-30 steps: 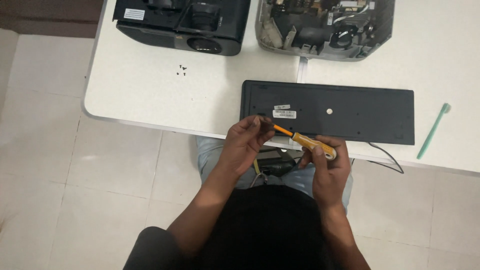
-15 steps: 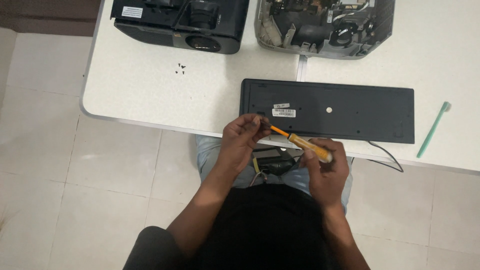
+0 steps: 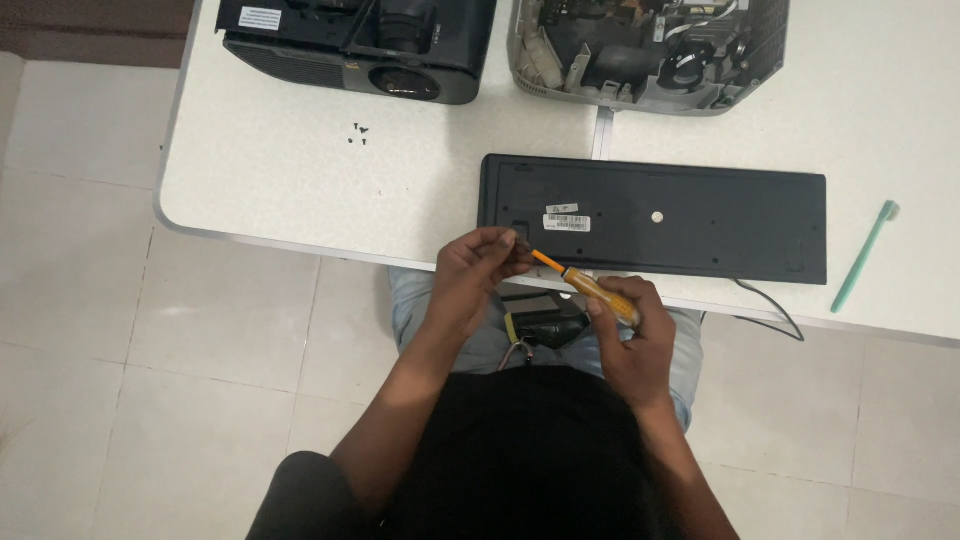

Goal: The person unscrews the back of a keyboard, pries it open, and then handles a projector motherboard.

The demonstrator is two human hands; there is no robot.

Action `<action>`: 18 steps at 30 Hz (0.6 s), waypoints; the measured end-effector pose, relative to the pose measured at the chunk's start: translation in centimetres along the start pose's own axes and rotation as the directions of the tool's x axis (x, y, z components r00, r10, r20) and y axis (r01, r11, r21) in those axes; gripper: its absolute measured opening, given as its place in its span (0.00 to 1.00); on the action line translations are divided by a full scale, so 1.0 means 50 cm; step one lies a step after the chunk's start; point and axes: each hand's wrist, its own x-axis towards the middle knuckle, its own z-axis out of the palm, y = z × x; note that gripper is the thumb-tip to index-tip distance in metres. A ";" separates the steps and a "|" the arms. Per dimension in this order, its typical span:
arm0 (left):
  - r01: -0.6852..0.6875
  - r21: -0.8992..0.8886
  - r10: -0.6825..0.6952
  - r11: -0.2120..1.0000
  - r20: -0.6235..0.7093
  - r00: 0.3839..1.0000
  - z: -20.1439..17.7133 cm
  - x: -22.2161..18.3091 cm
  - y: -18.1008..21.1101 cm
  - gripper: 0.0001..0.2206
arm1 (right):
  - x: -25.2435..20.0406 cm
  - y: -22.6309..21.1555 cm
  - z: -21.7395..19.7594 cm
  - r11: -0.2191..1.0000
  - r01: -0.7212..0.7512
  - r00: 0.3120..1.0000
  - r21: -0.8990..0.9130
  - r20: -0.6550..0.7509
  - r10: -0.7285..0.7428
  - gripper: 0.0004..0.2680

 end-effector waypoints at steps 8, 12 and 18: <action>0.007 -0.012 -0.007 1.000 -0.001 1.000 0.008 0.003 0.016 0.13 | 0.001 -0.005 0.003 1.000 -0.023 1.000 -0.011 -0.009 0.023 0.06; 0.017 -0.055 -0.015 0.998 0.022 1.000 0.005 0.005 0.014 0.14 | 0.001 0.000 0.004 0.999 -0.048 0.999 -0.006 -0.023 0.048 0.07; -0.016 0.016 0.016 1.000 0.016 1.000 0.006 0.009 0.019 0.16 | 0.003 0.021 -0.006 0.998 -0.061 0.996 -0.022 -0.063 0.060 0.08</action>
